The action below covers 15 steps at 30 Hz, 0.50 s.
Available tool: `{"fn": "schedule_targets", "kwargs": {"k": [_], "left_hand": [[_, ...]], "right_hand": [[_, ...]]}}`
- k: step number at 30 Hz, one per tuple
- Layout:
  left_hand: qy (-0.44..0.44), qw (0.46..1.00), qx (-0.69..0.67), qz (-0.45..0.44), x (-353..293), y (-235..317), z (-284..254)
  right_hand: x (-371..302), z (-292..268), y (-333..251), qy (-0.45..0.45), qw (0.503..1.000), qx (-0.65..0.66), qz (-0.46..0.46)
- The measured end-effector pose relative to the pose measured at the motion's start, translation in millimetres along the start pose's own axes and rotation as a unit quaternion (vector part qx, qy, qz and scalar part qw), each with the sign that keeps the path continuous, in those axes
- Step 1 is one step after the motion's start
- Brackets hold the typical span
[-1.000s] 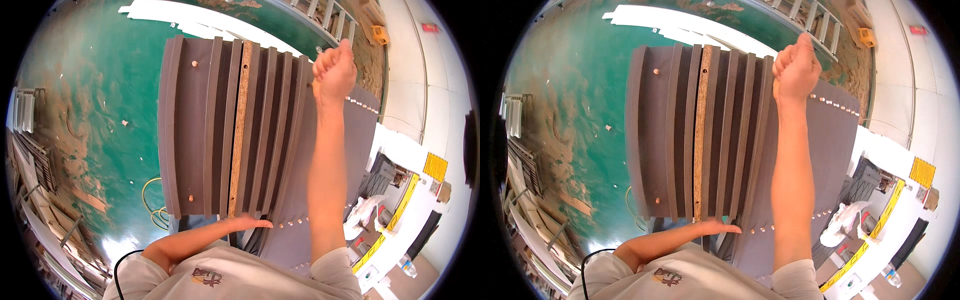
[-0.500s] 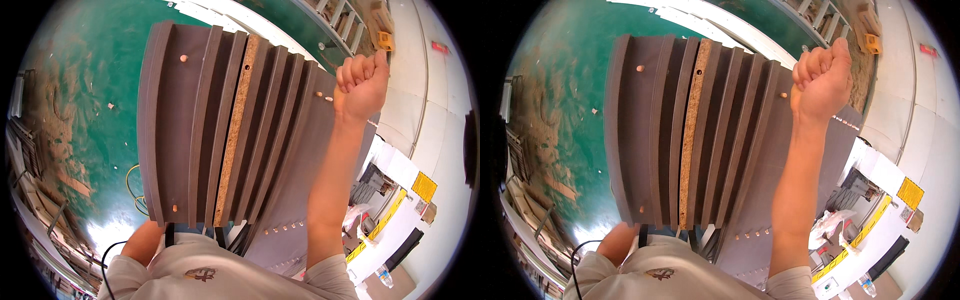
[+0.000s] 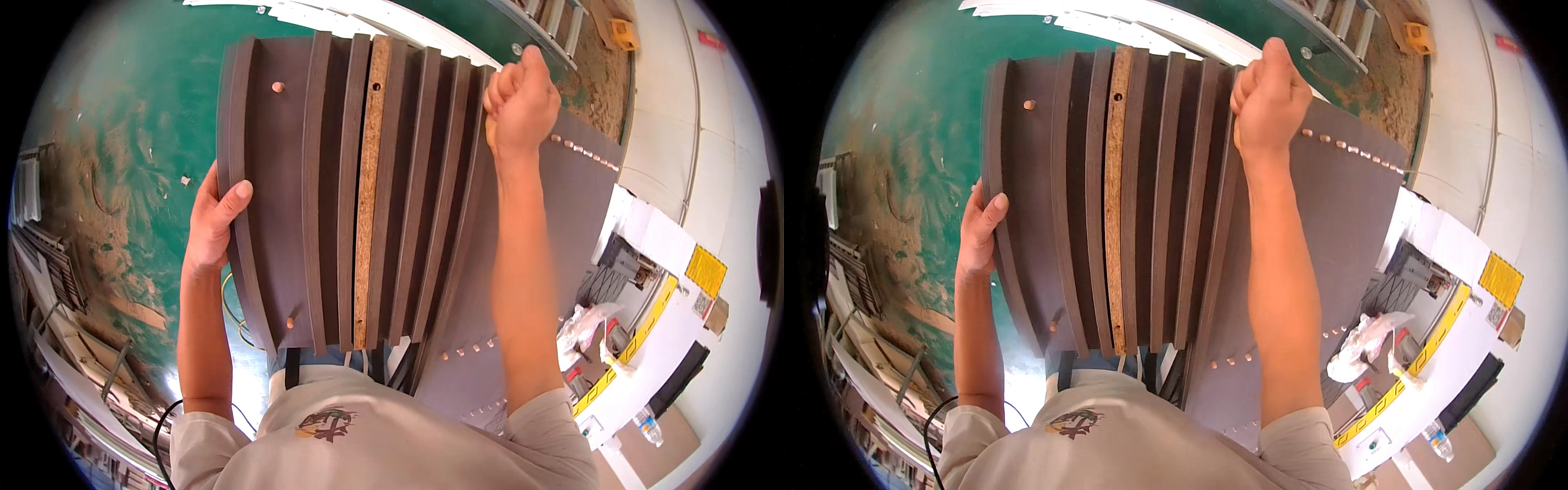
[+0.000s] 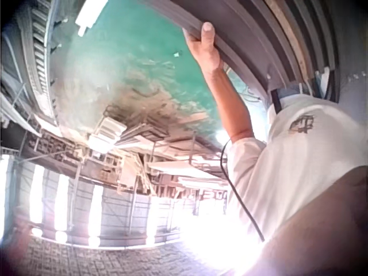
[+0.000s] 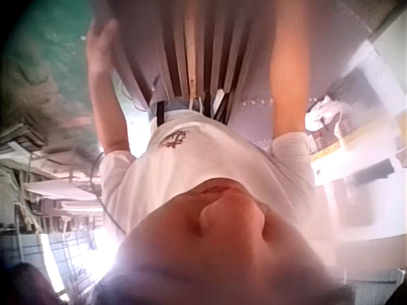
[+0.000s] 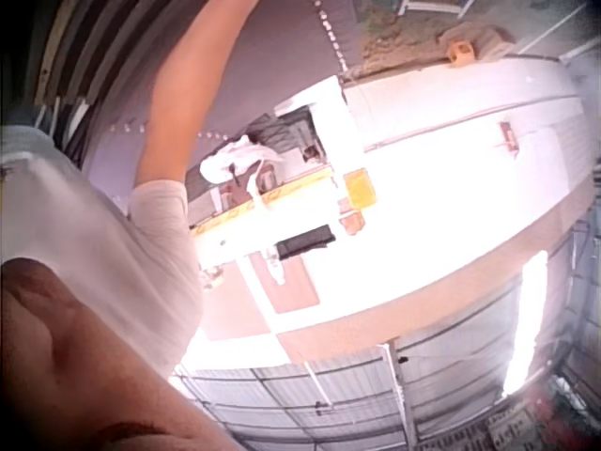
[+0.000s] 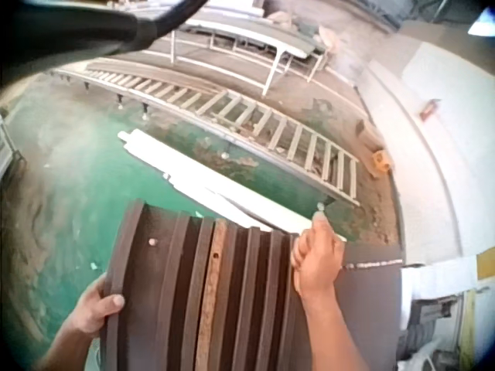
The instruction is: The person repeatedly picks up long, thin wooden strips from a metal rack and places them into slots on a large, curved wooden board. The person aligns the strips with existing pegs on the board and adjusts them by hand. The task involves repetitive handling of multiple wooden strips in a workshop setting.
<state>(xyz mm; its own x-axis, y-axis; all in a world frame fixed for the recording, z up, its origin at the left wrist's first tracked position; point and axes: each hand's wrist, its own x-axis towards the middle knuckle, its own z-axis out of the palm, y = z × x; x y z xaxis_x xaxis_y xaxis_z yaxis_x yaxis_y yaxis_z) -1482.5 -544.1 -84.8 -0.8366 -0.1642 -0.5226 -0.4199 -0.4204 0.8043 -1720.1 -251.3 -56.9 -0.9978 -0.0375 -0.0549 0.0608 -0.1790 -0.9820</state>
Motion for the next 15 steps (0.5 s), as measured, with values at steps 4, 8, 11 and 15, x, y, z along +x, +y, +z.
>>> {"fn": "schedule_targets", "kwargs": {"k": [4, 8, 11, 15], "left_hand": [[0.022, 0.999, 0.04, 0.016, -6, -5, 6], [0.034, 0.998, 0.047, 0.005, -11, -7, 6], [0.034, 0.998, 0.043, 0.01, -12, -11, 6], [0.033, 0.998, 0.045, 0.0, 4, -34, -11]], "right_hand": [[-46, -8, -37, 0.013, 1.0, 0.016, -0.001], [-102, -11, -60, 0.032, 0.999, 0.035, 0.001], [-171, -28, -53, 0.051, 0.994, 0.084, 0.051], [-268, -70, -27, 0.119, 0.985, 0.072, 0.097]]}}
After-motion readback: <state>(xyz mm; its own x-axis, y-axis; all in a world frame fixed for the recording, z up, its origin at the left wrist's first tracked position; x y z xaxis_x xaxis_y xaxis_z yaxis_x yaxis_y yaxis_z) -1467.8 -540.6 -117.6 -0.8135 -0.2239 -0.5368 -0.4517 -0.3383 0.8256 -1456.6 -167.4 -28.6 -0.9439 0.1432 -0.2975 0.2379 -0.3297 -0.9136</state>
